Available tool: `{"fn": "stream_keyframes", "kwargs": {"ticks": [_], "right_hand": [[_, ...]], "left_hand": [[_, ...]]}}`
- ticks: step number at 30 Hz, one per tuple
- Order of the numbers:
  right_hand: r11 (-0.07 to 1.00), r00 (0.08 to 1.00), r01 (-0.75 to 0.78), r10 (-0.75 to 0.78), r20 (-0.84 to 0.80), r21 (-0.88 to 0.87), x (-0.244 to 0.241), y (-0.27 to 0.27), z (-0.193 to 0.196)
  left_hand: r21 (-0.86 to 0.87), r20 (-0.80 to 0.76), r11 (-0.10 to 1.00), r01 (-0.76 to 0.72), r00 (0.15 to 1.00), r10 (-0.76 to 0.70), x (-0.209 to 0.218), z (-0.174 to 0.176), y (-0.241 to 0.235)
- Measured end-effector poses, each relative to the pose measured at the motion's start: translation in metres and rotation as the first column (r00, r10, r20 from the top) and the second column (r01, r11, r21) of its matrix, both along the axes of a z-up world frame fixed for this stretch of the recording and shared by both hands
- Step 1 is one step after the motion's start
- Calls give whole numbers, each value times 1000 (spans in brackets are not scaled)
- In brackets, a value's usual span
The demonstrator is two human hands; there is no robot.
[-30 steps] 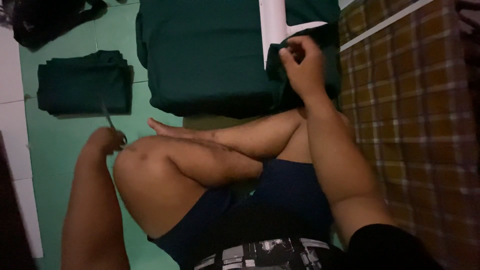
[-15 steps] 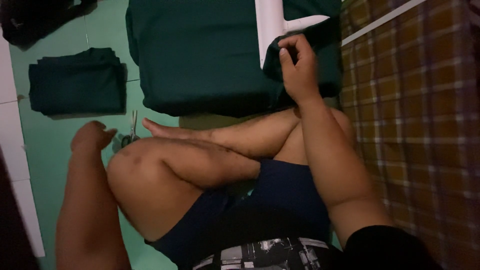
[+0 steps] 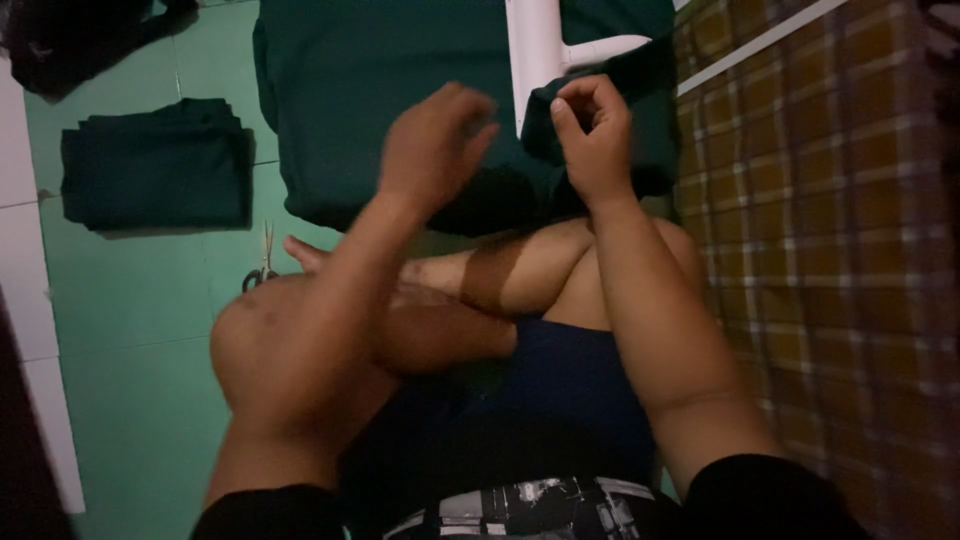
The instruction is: The person uses a lint roller to remove lint from a dark green fabric laid on the floor. They roll the sticky roller back and forth across the surface, occasionally lifting it to inspect the collected lint. The person also briefly uses scissors to trim a loose thread before resuming rolling.
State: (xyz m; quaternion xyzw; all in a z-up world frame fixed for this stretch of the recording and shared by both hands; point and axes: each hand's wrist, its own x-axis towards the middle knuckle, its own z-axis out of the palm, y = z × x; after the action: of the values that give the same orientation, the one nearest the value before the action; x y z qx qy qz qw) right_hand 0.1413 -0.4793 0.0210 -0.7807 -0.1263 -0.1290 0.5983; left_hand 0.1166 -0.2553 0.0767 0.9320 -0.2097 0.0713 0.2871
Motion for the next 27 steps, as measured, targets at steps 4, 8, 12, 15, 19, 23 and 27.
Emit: {"fn": "stream_keyframes", "kwargs": {"ticks": [4,8,12,15,19,23,27], "right_hand": [[997,998,-53,51,34,50,5,-3,-6],[999,998,13,-16,56,52,17,-15,-20],[927,931,359,-346,-114,114,27,-77,-32],[942,801,332,-306,-515,-44,5,-105,11],[970,679,104,-231,-697,-220,-19,-119,41],[900,831,65,-288,-476,-431,-25,-154,19],[797,900,61,-304,-312,-601,-27,-209,-52]], "left_hand": [[-151,70,988,-28,997,39,20,-20,-38],[-347,89,937,45,996,-15,29,-32,-52],[-470,24,882,-40,998,58,24,-34,-28],[-204,-25,969,-138,990,136,17,-56,18],[122,-344,941,-317,875,340,3,-28,56],[280,-432,935,-219,841,326,2,-12,84],[515,-501,846,-139,752,429,-6,-10,111]]}}
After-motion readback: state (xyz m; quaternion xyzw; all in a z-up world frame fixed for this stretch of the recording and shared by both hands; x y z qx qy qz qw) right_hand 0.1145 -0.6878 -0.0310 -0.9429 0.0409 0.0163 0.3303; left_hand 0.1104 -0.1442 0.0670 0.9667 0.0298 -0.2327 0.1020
